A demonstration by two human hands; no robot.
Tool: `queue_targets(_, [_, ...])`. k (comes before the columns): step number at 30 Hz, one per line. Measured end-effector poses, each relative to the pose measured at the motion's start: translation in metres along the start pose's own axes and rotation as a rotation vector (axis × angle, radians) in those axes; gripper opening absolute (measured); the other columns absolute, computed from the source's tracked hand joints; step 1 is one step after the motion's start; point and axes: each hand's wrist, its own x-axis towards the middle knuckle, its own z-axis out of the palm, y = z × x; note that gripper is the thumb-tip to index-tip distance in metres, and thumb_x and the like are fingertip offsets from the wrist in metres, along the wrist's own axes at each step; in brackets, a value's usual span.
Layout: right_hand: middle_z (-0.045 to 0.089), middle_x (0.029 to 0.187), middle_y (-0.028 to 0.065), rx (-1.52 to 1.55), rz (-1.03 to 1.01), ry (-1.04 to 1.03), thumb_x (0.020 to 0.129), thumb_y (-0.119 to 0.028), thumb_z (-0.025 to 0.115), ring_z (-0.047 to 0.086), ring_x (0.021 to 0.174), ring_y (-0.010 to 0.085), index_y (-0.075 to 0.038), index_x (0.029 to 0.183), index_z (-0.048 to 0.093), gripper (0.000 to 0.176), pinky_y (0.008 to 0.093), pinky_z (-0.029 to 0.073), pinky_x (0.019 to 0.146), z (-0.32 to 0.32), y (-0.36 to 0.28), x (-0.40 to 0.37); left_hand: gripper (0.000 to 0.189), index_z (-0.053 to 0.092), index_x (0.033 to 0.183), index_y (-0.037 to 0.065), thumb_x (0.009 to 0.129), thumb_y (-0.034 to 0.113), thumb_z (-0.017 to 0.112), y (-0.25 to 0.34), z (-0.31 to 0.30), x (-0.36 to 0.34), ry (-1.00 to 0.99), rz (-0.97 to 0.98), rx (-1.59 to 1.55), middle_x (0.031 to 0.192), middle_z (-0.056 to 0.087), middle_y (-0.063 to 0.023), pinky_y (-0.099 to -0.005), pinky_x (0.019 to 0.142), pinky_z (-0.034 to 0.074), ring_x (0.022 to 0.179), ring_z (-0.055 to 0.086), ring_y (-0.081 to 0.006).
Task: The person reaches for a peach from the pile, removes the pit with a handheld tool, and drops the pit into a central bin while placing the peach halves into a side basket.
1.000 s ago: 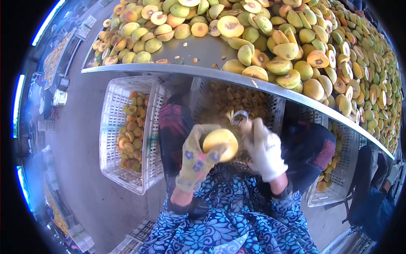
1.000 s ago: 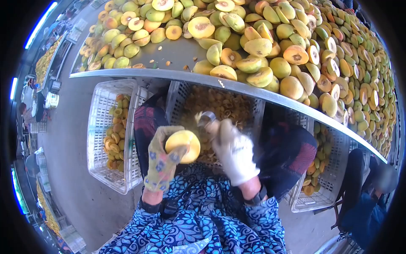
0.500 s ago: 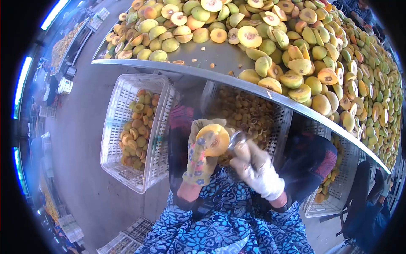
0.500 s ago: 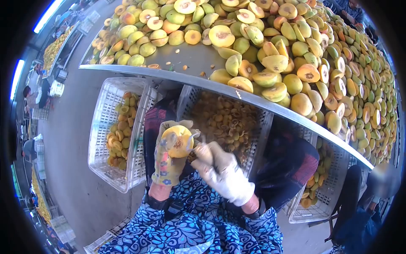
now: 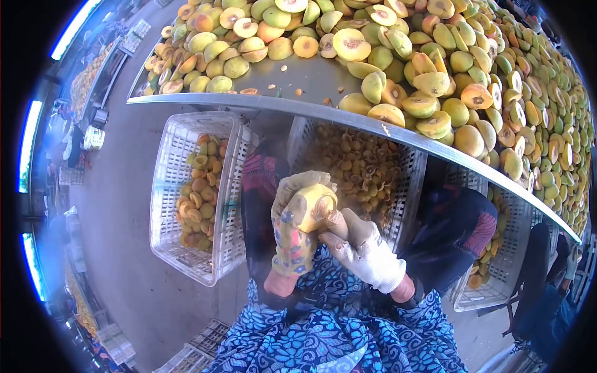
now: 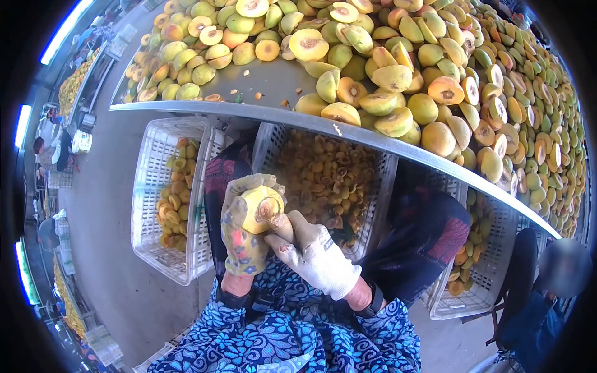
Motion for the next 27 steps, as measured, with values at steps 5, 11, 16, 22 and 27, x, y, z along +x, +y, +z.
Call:
queue_targets(5, [0.064, 0.080, 0.0220, 0.029, 0.021, -0.016, 0.095, -0.028, 0.063, 0.065, 0.075, 0.0393, -0.001, 0.103, 0.053, 0.030, 0.0406, 0.049, 0.064, 0.004, 0.010, 0.002, 0.041, 0.055, 0.118, -0.001, 0.094, 0.033, 0.056, -0.009, 0.000, 0.000, -0.019, 0.082, 0.027, 0.115, 0.061, -0.0142, -0.0358, 0.089, 0.053, 0.102, 0.063, -0.0224])
queue_targets(11, [0.064, 0.090, 0.0195, 0.112, -0.041, -0.065, 0.095, -0.024, 0.062, 0.065, 0.080, 0.0304, 0.000, 0.109, 0.054, 0.030, 0.0379, 0.050, 0.072, 0.002, 0.019, 0.004, 0.029, 0.058, 0.111, -0.002, 0.093, 0.021, 0.059, -0.011, 0.013, -0.001, 0.035, 0.118, -0.050, 0.111, 0.063, -0.0148, -0.0394, 0.085, 0.056, 0.099, 0.065, -0.0241])
queue_targets(16, [0.064, 0.095, 0.0137, 0.169, 0.011, -0.198, 0.095, -0.023, 0.061, 0.060, 0.085, 0.0186, 0.001, 0.113, 0.055, 0.031, 0.0339, 0.050, 0.080, -0.015, 0.015, 0.008, 0.023, 0.064, 0.103, -0.004, 0.092, 0.015, 0.058, -0.014, 0.012, 0.006, -0.004, 0.102, 0.038, 0.107, 0.063, -0.0143, -0.0355, 0.078, 0.057, 0.091, 0.067, -0.0232])
queue_targets(22, [0.064, 0.096, 0.0087, 0.264, -0.039, -0.224, 0.094, -0.031, 0.062, 0.056, 0.085, 0.0146, 0.001, 0.115, 0.057, 0.038, 0.0311, 0.048, 0.078, -0.026, 0.022, 0.012, 0.032, 0.064, 0.104, -0.003, 0.097, 0.025, 0.050, -0.028, 0.013, 0.019, -0.080, 0.483, 0.390, 0.108, 0.062, -0.0161, -0.0355, 0.074, 0.056, 0.090, 0.064, -0.0239])
queue_targets(27, [0.054, 0.064, 0.0015, 0.635, 0.246, -0.445, 0.097, -0.036, 0.058, 0.051, 0.048, 0.0095, -0.003, 0.098, 0.057, 0.033, 0.0244, 0.042, 0.043, -0.021, 0.025, 0.007, 0.019, 0.068, 0.094, 0.000, 0.091, 0.016, 0.059, 0.009, 0.014, 0.034, -0.266, 0.308, 0.420, 0.090, 0.067, -0.0107, -0.0303, 0.073, 0.052, 0.084, 0.063, -0.0190])
